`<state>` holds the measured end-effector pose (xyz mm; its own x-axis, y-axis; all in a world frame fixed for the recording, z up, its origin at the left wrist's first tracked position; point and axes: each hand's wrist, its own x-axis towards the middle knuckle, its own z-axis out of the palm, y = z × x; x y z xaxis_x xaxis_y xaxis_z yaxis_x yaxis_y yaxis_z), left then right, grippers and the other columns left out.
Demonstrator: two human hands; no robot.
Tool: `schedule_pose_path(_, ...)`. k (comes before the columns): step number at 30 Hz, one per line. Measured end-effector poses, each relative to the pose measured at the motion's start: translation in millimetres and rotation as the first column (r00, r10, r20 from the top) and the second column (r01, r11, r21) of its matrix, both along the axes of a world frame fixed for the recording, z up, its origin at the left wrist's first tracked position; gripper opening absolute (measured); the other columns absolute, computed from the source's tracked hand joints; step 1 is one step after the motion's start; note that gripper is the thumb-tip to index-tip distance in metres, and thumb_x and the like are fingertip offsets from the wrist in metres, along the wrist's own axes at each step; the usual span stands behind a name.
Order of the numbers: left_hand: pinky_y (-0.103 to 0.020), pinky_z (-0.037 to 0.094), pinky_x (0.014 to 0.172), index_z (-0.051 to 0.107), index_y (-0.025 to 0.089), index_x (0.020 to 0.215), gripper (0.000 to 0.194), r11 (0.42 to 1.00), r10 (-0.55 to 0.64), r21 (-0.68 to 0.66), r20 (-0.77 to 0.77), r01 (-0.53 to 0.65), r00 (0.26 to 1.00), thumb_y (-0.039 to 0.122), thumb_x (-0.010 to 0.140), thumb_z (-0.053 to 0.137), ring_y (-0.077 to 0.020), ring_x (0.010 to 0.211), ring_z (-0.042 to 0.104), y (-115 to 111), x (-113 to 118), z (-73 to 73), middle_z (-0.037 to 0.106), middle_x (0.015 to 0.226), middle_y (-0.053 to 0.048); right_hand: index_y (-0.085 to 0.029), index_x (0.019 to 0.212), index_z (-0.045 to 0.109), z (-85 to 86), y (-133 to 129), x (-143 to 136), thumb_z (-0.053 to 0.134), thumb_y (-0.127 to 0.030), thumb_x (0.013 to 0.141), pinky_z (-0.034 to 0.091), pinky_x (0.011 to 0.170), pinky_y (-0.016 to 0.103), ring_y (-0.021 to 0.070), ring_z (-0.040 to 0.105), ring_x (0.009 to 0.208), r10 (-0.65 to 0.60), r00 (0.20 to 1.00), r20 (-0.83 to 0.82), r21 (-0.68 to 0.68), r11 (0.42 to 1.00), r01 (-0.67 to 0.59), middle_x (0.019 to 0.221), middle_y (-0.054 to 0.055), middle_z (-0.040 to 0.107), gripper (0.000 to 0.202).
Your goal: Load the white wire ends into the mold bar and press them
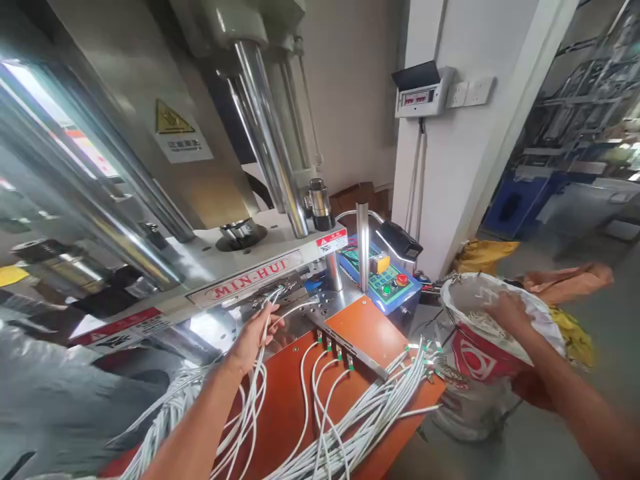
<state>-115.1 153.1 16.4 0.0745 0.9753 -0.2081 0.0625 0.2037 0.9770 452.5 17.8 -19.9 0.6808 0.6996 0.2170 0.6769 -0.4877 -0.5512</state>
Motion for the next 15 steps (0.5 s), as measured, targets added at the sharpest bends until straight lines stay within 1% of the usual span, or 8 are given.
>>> schedule_pose_path(3,-0.017,0.034,0.051,0.060,0.020,0.111,0.047,0.983,-0.107,0.138,-0.096,0.120,0.990,0.046,0.073,0.071,-0.0089,0.060,0.051,-10,14,12.4,0.065,0.072,0.004,-0.021,0.086,0.066,3.3,4,-41,0.047,-0.047,0.083,0.044,0.081,0.056,0.0435,0.061,0.101,0.259,0.965,-0.030,-0.020,0.966,-0.260,0.104,0.027,0.065,0.033)
schedule_pose_path(4,-0.019,0.035,0.051,0.059,0.018,0.112,0.053,0.979,-0.092,0.157,-0.221,0.129,0.971,0.039,0.066,0.077,-0.0104,0.057,0.052,-12,21,13.3,0.063,0.068,0.004,-0.024,0.096,0.066,6.9,11,-67,0.044,-0.046,0.086,0.046,0.084,0.052,0.0397,0.062,0.102,0.441,0.895,-0.069,0.004,0.897,-0.441,0.106,0.023,0.067,0.033)
schedule_pose_path(7,-0.024,0.041,0.058,0.064,0.015,0.091,0.025,0.960,0.170,0.279,-0.573,-0.004,0.802,0.026,0.070,0.075,-0.0150,0.062,0.058,-8,32,7.8,0.063,0.064,0.000,-0.034,0.125,0.056,23.6,49,-168,0.037,-0.041,0.094,0.044,0.098,0.040,0.0275,0.057,0.117,0.863,0.499,-0.080,0.098,0.505,-0.857,0.129,0.009,0.060,0.037)
schedule_pose_path(9,-0.027,0.042,0.062,0.062,0.017,0.078,0.011,0.946,0.277,0.312,-0.625,-0.091,0.730,0.028,0.080,0.065,-0.0176,0.064,0.061,-6,32,2.8,0.062,0.061,-0.003,-0.028,0.126,0.057,35.1,84,-238,0.029,-0.034,0.096,0.050,0.089,0.036,0.0236,0.060,0.109,0.950,0.305,0.058,0.044,0.303,-0.952,0.127,0.010,0.061,0.041)
schedule_pose_path(10,-0.029,0.043,0.065,0.062,0.017,0.075,0.013,0.940,0.308,0.320,-0.647,-0.118,0.698,0.028,0.083,0.061,-0.0189,0.065,0.062,-6,30,1.1,0.062,0.059,-0.003,-0.025,0.127,0.055,39.6,104,-270,0.026,-0.028,0.096,0.050,0.091,0.036,0.0229,0.058,0.112,0.957,0.255,0.141,0.006,0.257,-0.967,0.130,0.010,0.058,0.042)
schedule_pose_path(11,-0.030,0.044,0.068,0.062,0.017,0.075,0.016,0.936,0.327,0.327,-0.677,-0.128,0.660,0.029,0.085,0.058,-0.0201,0.066,0.063,-7,28,0.1,0.062,0.058,-0.003,-0.022,0.128,0.054,43.0,125,-297,0.027,-0.020,0.094,0.046,0.096,0.038,0.0237,0.052,0.120,0.951,0.206,0.232,-0.087,0.231,-0.969,0.135,0.011,0.054,0.043)
schedule_pose_path(13,-0.033,0.045,0.075,0.062,0.017,0.079,0.018,0.943,0.309,0.316,-0.723,-0.102,0.618,0.029,0.088,0.053,-0.0209,0.071,0.065,-10,24,-0.2,0.063,0.058,-0.003,-0.015,0.122,0.057,47.4,168,-338,0.031,-0.009,0.089,0.043,0.098,0.041,0.0266,0.050,0.123,0.902,0.249,0.353,-0.255,0.349,-0.902,0.133,0.016,0.055,0.042)
schedule_pose_path(15,-0.031,0.046,0.076,0.062,0.017,0.083,0.022,0.965,0.225,0.258,-0.708,-0.050,0.669,0.029,0.091,0.046,-0.0191,0.071,0.065,-12,20,0.4,0.066,0.060,-0.003,-0.010,0.117,0.059,50.8,205,-360,0.039,-0.013,0.090,0.046,0.092,0.042,0.0274,0.057,0.110,0.881,0.284,0.378,-0.324,0.413,-0.851,0.118,0.020,0.062,0.033)
